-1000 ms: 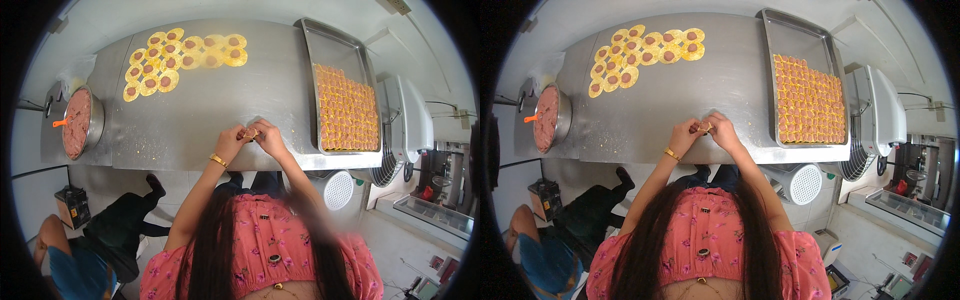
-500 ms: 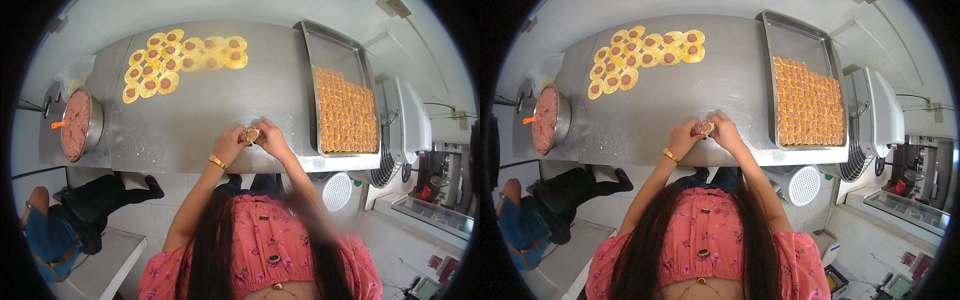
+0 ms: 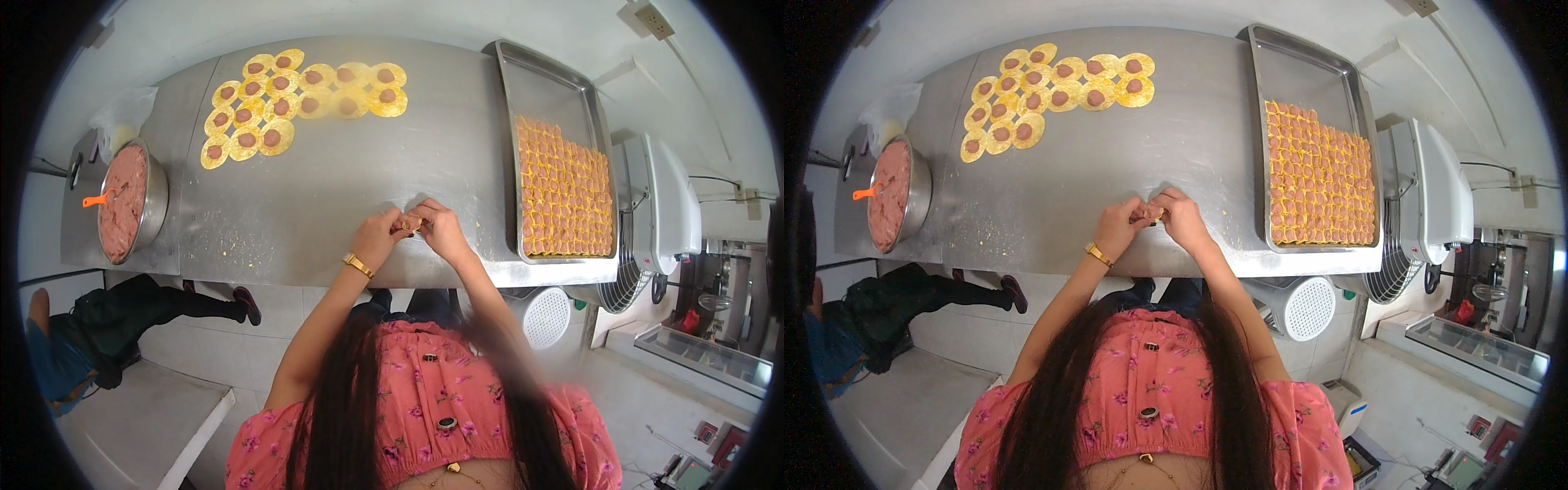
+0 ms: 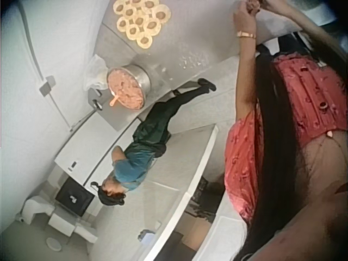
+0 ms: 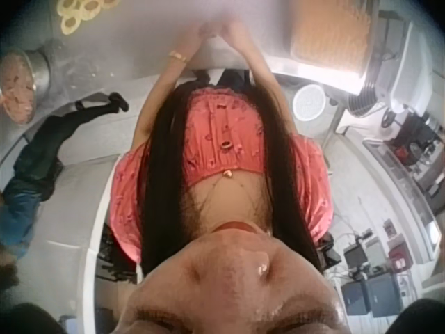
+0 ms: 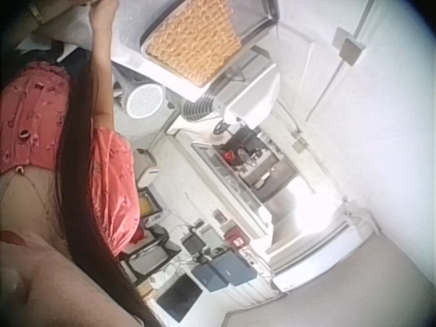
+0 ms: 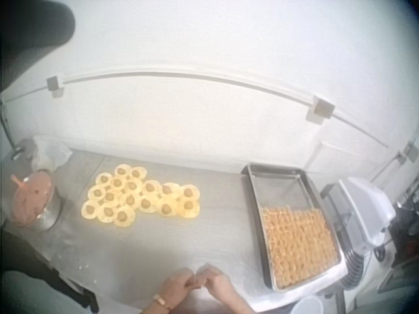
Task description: The person places a pink filling into yellow pastry shells and folds them closed, then arranges the finished pastries on a metal tray. A coworker assists by preparing additional shells and filling nearby.
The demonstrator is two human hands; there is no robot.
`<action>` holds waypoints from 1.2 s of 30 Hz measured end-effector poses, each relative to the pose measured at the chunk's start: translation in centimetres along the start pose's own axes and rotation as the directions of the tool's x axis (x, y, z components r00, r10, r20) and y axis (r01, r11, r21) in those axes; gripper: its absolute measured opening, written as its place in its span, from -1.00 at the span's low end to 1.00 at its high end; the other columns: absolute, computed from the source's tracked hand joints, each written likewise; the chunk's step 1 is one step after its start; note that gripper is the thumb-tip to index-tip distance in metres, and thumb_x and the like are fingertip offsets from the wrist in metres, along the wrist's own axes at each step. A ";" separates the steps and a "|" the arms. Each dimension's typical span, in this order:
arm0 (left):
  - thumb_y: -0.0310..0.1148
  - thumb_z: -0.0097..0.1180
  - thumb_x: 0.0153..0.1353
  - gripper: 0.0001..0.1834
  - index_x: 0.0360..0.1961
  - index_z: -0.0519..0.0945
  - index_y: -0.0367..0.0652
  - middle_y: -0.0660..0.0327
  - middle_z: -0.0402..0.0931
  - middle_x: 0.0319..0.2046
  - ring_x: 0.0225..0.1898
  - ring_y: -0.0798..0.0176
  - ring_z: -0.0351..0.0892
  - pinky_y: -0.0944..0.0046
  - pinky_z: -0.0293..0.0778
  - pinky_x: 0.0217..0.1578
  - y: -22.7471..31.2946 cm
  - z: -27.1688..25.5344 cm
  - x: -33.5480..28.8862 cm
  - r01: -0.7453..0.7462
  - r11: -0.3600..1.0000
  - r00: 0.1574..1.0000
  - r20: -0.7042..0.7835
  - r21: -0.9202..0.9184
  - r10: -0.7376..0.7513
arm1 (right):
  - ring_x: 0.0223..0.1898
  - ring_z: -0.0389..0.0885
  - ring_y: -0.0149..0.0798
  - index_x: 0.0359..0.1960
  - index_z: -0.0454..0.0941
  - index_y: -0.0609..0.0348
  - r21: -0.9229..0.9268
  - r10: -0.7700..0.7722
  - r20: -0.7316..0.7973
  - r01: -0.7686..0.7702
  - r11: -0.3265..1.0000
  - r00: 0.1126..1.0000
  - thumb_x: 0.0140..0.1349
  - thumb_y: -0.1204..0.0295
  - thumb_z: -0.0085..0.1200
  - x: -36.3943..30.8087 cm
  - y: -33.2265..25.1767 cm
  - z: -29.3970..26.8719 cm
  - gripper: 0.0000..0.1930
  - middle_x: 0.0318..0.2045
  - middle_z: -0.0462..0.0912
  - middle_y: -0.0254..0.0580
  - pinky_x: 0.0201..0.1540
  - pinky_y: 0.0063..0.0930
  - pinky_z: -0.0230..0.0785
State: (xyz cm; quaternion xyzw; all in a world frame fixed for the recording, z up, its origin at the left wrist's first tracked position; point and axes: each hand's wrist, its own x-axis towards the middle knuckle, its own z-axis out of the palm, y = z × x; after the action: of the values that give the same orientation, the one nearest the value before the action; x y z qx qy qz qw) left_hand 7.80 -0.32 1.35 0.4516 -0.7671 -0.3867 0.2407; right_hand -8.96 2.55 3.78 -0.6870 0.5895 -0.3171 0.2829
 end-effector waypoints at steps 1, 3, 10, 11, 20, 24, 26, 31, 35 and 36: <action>-0.34 0.28 0.02 -0.77 -0.33 0.52 -0.17 0.16 0.59 -0.49 -0.45 0.15 0.62 0.24 0.51 -0.40 -0.1 0.0 0.0 0.012 0.999 1.000 -0.004 -0.047 -0.012 | -0.29 0.57 0.01 -0.26 0.57 0.19 0.007 0.011 -0.014 -0.011 1.000 1.000 -0.14 0.69 0.16 0.0 0.0 0.0 -0.67 -0.33 0.53 -0.09 -0.28 -0.24 0.45; -0.37 0.29 0.01 -0.77 -0.33 0.52 -0.18 0.15 0.60 -0.49 -0.43 0.16 0.63 0.26 0.52 -0.39 -0.3 0.1 -0.2 0.035 0.990 0.999 -0.009 -0.140 -0.037 | -0.28 0.57 0.01 -0.26 0.57 0.18 0.016 0.069 -0.027 -0.068 0.998 0.997 -0.14 0.70 0.16 -0.2 -0.1 -0.1 -0.68 -0.31 0.54 -0.09 -0.28 -0.26 0.46; -0.41 0.30 -0.03 -0.74 -0.31 0.51 -0.19 0.11 0.59 -0.48 -0.43 0.10 0.61 0.19 0.50 -0.39 -0.5 0.2 -0.3 0.049 0.994 0.999 -0.008 -0.093 -0.050 | -0.31 0.57 -0.05 -0.15 0.53 0.19 -0.011 0.039 0.014 -0.039 0.999 0.999 -0.13 0.69 0.20 -0.1 -0.1 0.2 -0.59 -0.25 0.53 -0.07 -0.28 -0.31 0.46; -0.43 0.29 -0.02 -0.74 -0.29 0.52 -0.19 0.11 0.60 -0.46 -0.43 0.12 0.62 0.23 0.52 -0.38 -0.5 0.1 -0.2 0.053 0.995 0.999 0.004 -0.084 -0.053 | -0.36 0.58 -0.11 -0.17 0.54 0.20 -0.009 0.015 -0.024 -0.015 1.000 1.000 -0.14 0.69 0.21 -0.1 0.0 0.3 -0.61 -0.28 0.53 -0.10 -0.32 -0.36 0.47; -0.49 0.26 0.00 -0.78 -0.29 0.55 -0.21 0.09 0.61 -0.44 -0.40 0.16 0.64 0.26 0.55 -0.34 -0.4 0.1 -0.1 0.045 0.988 0.997 -0.051 -0.149 -0.053 | -0.33 0.56 0.05 -0.22 0.55 0.18 -0.013 0.040 -0.068 -0.041 0.999 0.997 -0.11 0.65 0.19 -0.1 -0.3 1.2 -0.67 -0.33 0.53 -0.04 -0.30 -0.20 0.44; -0.50 0.26 0.00 -0.78 -0.28 0.54 -0.21 0.09 0.61 -0.45 -0.39 0.17 0.65 0.27 0.55 -0.34 -0.5 0.0 -0.2 0.082 0.983 0.993 -0.066 -0.162 -0.094 | -0.32 0.56 0.07 -0.34 0.55 0.18 -0.027 0.089 -0.132 -0.094 0.995 0.987 -0.07 0.64 0.15 0.0 -0.5 1.2 -0.79 -0.38 0.54 -0.06 -0.30 -0.17 0.43; -0.50 0.26 0.01 -0.79 -0.29 0.54 -0.21 0.09 0.61 -0.45 -0.40 0.17 0.65 0.28 0.55 -0.35 -0.5 0.0 -0.2 0.036 0.990 0.994 -0.095 -0.138 -0.050 | -0.30 0.55 0.08 -0.32 0.55 0.20 -0.023 0.123 -0.095 -0.126 0.992 0.988 -0.06 0.64 0.13 -0.1 -0.7 1.3 -0.79 -0.36 0.54 -0.06 -0.29 -0.17 0.43; -0.51 0.25 0.01 -0.80 -0.30 0.54 -0.21 0.09 0.62 -0.44 -0.39 0.16 0.65 0.26 0.56 -0.34 -0.3 0.0 -0.3 0.074 0.987 0.993 -0.076 -0.142 -0.085 | -0.29 0.54 0.08 -0.27 0.55 0.20 -0.039 0.033 -0.085 -0.036 0.999 0.996 -0.05 0.61 0.14 0.1 -0.8 1.3 -0.76 -0.34 0.53 -0.04 -0.28 -0.18 0.43; -0.52 0.25 0.01 -0.80 -0.31 0.53 -0.22 0.08 0.61 -0.43 -0.38 0.14 0.65 0.25 0.56 -0.35 -0.2 0.0 -0.2 0.054 0.994 0.992 -0.108 -0.096 -0.065 | -0.29 0.55 0.08 -0.25 0.56 0.22 -0.048 0.092 -0.104 -0.098 0.994 0.990 -0.04 0.61 0.14 0.2 -0.6 1.5 -0.75 -0.31 0.54 -0.04 -0.28 -0.18 0.43; -0.51 0.25 0.00 -0.80 -0.31 0.53 -0.22 0.08 0.61 -0.44 -0.38 0.14 0.65 0.25 0.56 -0.35 -0.2 0.0 -0.2 0.047 0.996 0.992 -0.115 -0.080 -0.056 | -0.29 0.55 0.08 -0.25 0.56 0.22 -0.061 0.152 -0.068 -0.156 0.986 0.986 -0.04 0.61 0.13 0.2 -0.5 1.6 -0.75 -0.31 0.54 -0.04 -0.28 -0.18 0.43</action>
State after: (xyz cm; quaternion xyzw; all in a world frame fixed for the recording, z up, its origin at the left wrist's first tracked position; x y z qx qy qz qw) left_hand 7.98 -0.18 1.14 0.4836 -0.7242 -0.3950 0.2926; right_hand -7.41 2.43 3.19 -0.6378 0.6597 -0.2963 0.2651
